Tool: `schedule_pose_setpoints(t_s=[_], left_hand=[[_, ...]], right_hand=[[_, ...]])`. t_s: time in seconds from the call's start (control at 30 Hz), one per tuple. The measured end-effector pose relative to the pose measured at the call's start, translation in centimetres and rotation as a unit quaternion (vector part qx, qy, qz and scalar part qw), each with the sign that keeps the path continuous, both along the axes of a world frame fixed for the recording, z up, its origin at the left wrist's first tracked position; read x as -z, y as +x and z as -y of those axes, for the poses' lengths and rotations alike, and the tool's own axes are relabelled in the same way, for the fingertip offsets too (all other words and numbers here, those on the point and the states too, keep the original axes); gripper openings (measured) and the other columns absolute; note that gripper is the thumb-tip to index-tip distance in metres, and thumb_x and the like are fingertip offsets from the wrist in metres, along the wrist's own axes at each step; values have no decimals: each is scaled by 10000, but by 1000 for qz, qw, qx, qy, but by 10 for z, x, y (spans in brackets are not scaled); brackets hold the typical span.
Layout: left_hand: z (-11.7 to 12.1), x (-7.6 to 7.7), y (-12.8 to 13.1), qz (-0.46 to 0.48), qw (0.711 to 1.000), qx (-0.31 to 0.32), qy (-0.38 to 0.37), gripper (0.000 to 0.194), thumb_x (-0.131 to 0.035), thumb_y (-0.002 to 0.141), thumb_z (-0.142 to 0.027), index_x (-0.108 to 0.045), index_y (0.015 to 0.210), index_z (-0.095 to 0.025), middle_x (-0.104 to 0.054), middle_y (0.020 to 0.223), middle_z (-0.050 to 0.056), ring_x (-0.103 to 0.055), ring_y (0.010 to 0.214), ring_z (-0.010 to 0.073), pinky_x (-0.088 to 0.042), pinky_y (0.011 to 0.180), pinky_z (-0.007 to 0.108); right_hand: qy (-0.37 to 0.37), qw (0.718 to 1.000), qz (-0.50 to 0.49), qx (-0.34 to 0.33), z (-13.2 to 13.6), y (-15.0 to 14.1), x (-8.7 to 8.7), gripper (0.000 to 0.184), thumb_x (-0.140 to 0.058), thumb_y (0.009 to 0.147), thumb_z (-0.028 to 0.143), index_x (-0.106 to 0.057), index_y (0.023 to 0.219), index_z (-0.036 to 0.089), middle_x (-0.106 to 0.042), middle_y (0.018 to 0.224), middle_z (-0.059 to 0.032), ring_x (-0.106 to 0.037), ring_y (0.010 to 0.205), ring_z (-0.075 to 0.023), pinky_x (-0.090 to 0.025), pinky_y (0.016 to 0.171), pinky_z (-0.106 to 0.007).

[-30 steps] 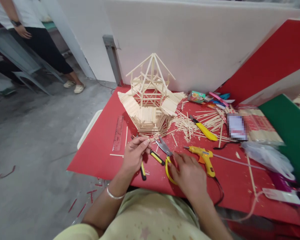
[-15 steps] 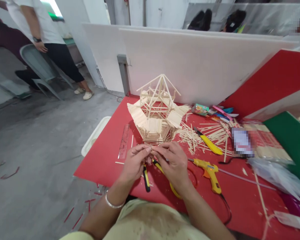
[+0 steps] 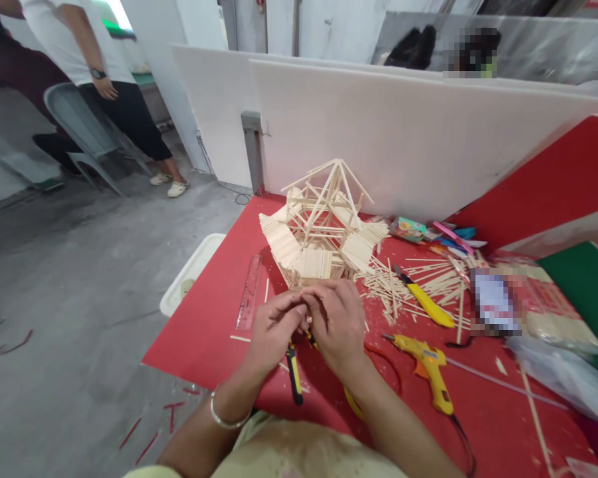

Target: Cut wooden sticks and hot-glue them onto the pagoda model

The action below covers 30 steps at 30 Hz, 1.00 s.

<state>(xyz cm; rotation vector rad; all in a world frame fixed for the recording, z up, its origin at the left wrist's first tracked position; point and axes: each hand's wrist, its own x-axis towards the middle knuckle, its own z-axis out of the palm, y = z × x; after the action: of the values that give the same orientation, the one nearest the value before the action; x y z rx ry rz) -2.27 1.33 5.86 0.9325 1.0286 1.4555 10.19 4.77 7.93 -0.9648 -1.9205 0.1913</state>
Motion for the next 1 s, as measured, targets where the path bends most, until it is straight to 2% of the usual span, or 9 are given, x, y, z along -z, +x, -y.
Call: schedule_pose_setpoints(t_s=[0.13,0.23,0.3,0.4,0.57,0.77,1.0], left_hand=[[-9,2,-3,109,992,-39,-44,197,-697,833,-335,-715,877,-144,-607,597,-7,-523,510,81,-412,491,184],[-15,2,-7,170,982,-13,-84,246,-749,792,-367,-679,801,-132,-607,590,-11,-499,455,63,-383,428,169],[-18,2,-10,200,975,13,-99,261,-770,776,-370,-670,817,-133,-612,600,-13,-506,447,61,-387,417,166],[-19,2,-11,228,968,18,-102,273,-791,759,-366,-652,819,-138,-606,590,-23,-507,442,56,-387,416,158],[-19,6,-10,189,979,-4,-73,277,-775,778,-386,-637,808,-147,-592,556,-30,-487,432,54,-392,426,158],[-17,10,-10,80,995,-31,-43,266,-706,841,-407,-665,815,-145,-575,576,-22,-499,478,65,-401,465,171],[-20,18,-8,80,984,-158,0,202,-707,848,-327,-702,987,-181,-619,670,-27,-527,522,61,-440,520,175]], right_hand=[[-31,999,-9,-11,-6,-4,4,83,-571,951,204,-653,963,201,-625,943,-40,-548,926,-166,-454,848,-348],[-33,999,-6,-20,-8,-5,9,84,-585,943,200,-660,978,204,-628,958,-42,-555,942,-168,-458,853,-349],[-30,999,-3,-24,-9,-5,11,97,-597,933,189,-669,995,208,-632,966,-44,-560,942,-170,-461,845,-347],[-30,999,1,-37,-10,-5,13,140,-606,925,185,-675,1043,217,-640,983,-46,-568,945,-173,-468,838,-347],[-45,999,-10,-29,-11,-5,14,160,-632,913,206,-679,1064,225,-661,989,-37,-584,955,-170,-476,856,-349],[-8,1000,10,-18,-12,-7,13,115,-627,908,186,-688,1001,211,-667,943,-45,-585,905,-172,-481,824,-355],[77,996,24,34,-24,-13,13,176,-640,879,158,-676,1042,215,-655,926,-59,-593,894,-189,-492,831,-362]])
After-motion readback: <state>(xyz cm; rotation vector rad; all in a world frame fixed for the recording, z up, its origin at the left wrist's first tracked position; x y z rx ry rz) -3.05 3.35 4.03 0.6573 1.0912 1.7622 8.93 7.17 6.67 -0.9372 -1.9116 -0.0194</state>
